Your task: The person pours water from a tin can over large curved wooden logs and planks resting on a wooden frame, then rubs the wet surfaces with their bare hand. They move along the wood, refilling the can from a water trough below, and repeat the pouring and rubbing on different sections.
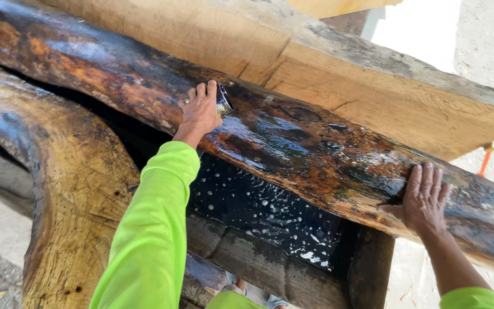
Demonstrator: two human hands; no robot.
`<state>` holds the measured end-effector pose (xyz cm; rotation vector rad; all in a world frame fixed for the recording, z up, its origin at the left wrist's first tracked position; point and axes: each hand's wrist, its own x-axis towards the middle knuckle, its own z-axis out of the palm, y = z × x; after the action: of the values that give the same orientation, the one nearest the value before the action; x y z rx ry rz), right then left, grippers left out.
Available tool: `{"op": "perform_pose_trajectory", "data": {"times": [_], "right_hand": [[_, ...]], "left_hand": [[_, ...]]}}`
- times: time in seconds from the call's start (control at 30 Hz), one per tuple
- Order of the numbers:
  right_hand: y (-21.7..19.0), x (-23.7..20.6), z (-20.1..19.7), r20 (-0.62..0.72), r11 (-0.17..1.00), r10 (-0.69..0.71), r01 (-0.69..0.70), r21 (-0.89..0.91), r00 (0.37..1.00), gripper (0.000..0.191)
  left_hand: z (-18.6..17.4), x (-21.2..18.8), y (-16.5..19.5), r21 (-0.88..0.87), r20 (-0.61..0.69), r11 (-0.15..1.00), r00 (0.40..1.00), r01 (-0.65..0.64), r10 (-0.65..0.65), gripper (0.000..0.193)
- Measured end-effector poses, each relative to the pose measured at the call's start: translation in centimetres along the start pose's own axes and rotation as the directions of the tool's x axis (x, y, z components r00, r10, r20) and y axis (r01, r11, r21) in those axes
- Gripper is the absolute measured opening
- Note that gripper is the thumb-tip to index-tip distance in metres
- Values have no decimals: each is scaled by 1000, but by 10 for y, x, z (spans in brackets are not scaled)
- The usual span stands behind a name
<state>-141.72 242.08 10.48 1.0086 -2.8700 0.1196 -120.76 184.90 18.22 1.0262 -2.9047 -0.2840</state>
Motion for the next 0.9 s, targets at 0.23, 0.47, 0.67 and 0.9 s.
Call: {"op": "perform_pose_trajectory", "data": {"times": [0.23,0.47,0.67,0.9], "right_hand": [[8,-7,-19,99,987,124,-113,-111,987,153],[24,-16,-33,104,992,107,-99,-80,989,152],[39,-28,-36,47,993,79,-74,-96,996,152],[49,-37,-41,70,993,100,-96,-61,992,155]], "left_hand": [[-4,-9,96,232,-113,921,931,-314,346,100],[-8,-41,209,211,35,840,863,-499,504,105],[-3,-81,296,157,20,739,751,-655,660,106],[16,-113,386,99,132,640,647,-762,751,105]]}}
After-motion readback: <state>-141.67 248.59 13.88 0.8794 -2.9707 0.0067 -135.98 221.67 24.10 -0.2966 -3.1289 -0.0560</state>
